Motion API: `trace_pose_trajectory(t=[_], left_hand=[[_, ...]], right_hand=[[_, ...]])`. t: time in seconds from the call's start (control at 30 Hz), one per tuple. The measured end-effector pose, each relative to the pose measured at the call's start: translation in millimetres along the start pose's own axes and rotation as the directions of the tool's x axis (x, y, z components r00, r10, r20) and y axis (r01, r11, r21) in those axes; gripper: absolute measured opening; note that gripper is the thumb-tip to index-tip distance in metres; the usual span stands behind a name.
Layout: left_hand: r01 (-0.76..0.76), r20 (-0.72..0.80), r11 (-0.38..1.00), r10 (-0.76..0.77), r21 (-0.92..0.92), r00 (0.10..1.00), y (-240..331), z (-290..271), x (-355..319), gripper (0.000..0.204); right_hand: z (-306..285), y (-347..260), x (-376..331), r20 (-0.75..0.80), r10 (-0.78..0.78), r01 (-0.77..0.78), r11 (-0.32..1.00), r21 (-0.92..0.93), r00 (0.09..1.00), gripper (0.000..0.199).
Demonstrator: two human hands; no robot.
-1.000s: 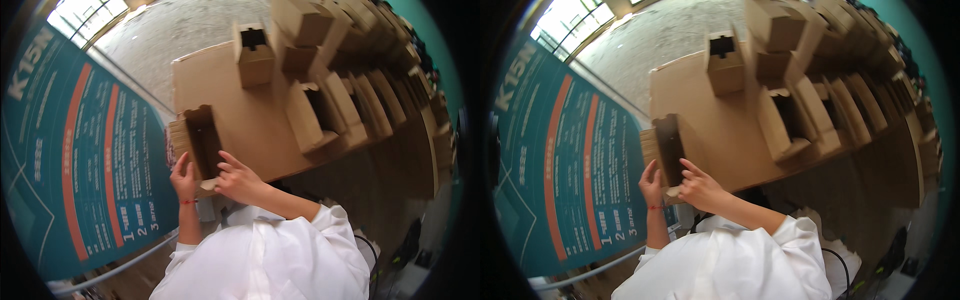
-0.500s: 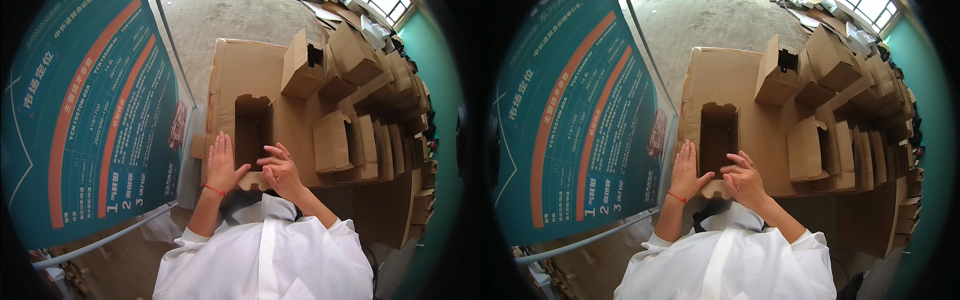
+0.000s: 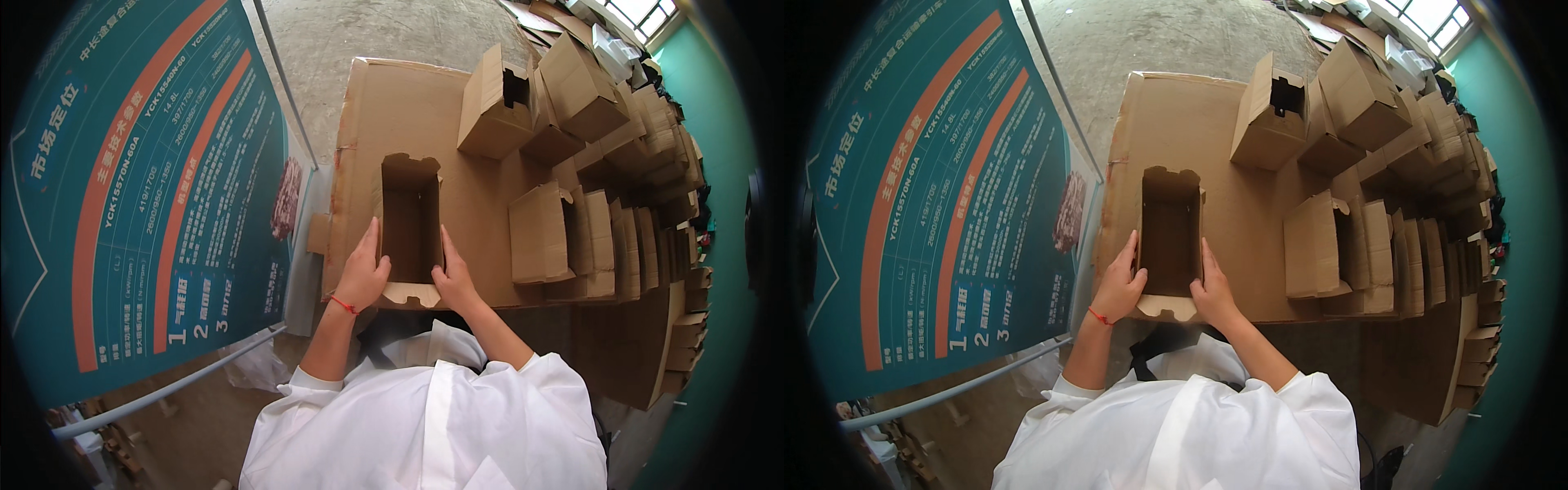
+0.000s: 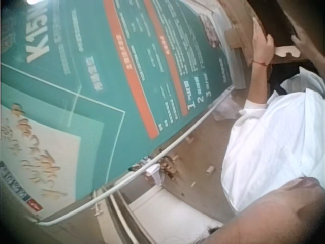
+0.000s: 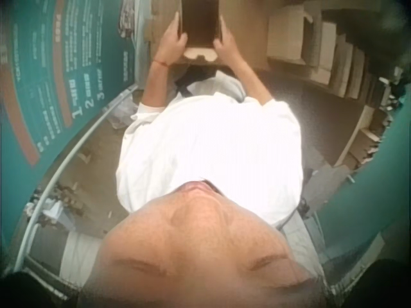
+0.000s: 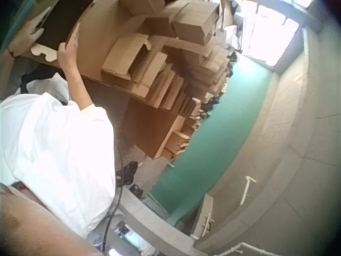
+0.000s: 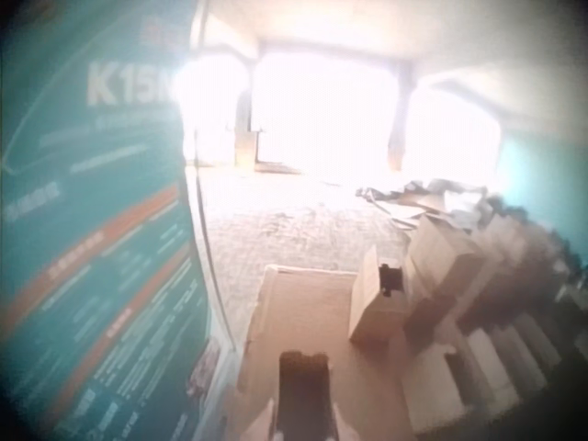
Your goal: The person places plastic bottles one by one into several cardboard boxes arranged on a table.
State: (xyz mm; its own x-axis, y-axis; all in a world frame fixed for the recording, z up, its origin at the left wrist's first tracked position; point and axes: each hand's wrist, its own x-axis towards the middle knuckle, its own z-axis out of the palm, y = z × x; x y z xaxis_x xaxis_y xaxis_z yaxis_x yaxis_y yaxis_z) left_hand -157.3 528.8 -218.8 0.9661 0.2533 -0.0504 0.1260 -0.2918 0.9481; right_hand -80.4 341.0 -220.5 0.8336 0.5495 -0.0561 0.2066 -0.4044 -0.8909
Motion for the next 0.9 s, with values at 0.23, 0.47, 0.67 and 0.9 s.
trace_pose_trajectory(t=[0.23, 0.47, 0.67, 0.9], left_hand=[[-0.139, -0.036, 0.958, 0.152, 0.251, 0.988, 15.2, 57.7, 1.6, 0.071], [-0.083, -0.084, 0.957, 0.111, 0.277, 0.990, 15.3, 65.0, 2.0, 0.071], [-0.123, -0.117, 0.942, 0.167, 0.313, 0.979, 13.7, 68.8, 3.6, 0.070], [0.018, -0.242, 0.951, 0.060, 0.310, 0.969, 13.3, 61.8, -5.4, 0.069]], right_hand=[[-29.2, 13.1, -33.1, -0.050, 0.043, -0.048, 0.994, -0.101, 0.998, 0.071], [-62.5, -37.8, 37.8, 0.049, -0.401, 0.300, 0.593, -0.747, 0.915, 0.076], [-58.1, 29.5, 105.9, 0.000, -0.261, 0.204, 0.753, -0.625, 0.965, 0.063], [-130.4, -10.4, 46.9, -0.310, -0.507, 0.280, 0.784, -0.554, 0.804, 0.042]])
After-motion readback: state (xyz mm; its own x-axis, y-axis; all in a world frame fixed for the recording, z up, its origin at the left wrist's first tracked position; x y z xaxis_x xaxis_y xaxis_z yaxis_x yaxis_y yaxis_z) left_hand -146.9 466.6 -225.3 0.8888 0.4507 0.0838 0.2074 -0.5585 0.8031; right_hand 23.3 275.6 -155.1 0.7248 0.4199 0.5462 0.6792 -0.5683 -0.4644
